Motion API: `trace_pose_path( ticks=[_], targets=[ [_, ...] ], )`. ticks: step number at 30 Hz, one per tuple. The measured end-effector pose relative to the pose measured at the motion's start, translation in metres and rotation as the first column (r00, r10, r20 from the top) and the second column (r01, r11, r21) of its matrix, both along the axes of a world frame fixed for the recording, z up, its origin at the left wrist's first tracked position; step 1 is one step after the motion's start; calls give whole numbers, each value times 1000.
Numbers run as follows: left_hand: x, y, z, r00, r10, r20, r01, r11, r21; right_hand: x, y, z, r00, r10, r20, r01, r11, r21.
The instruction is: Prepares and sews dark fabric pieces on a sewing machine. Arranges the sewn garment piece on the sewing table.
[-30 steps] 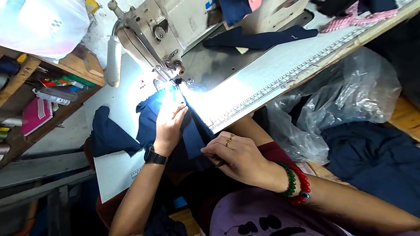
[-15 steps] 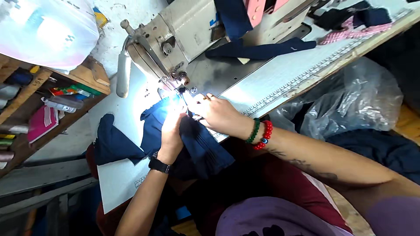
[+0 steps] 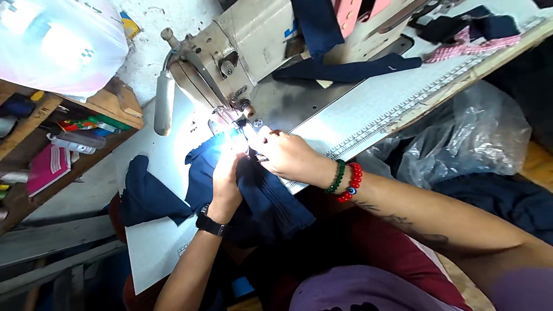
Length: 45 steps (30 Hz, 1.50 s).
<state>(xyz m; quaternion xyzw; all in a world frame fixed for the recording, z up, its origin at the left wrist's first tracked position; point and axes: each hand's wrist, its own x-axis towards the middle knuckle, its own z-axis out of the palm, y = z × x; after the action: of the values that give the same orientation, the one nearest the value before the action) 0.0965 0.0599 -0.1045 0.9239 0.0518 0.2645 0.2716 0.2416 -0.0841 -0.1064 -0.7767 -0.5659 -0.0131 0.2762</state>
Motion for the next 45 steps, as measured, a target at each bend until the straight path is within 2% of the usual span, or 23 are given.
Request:
trace_pose_path(
  ticks=[6,16,20,22,31,35,38,42,45],
  targets=[
    [1,0,-2,999,-4,-40,4,1000,13,5,-4,7,994,-17,-109,12,999,-46],
    [3,3,-6,992,-28,-125,53,980,194,7,-7,4,988,-49,-147,45,999,-29],
    [5,7,-3,982,-61,-180,106,961,254,7,-7,-1,992,-37,-117,41,999,27],
    [6,10,-1,977,-89,-196,141,953,267,8,-5,-3,999,-13,-49,15,999,32],
    [5,16,-1,967,-151,-207,202,945,256,-4,2,17,990,7,143,14,990,-141],
    [15,36,-3,967,-168,-193,216,939,266,1,11,15,995,6,100,9,989,-145],
    [21,44,-1,967,-143,-210,207,923,324,1,6,12,998,-41,52,45,995,-85],
    [23,42,5,970,-116,-212,197,886,420,8,-11,1,999,-51,15,52,997,-52],
    [14,31,11,971,-86,-222,181,873,453,1,-44,2,999,-15,-39,14,999,-35]
  ],
)
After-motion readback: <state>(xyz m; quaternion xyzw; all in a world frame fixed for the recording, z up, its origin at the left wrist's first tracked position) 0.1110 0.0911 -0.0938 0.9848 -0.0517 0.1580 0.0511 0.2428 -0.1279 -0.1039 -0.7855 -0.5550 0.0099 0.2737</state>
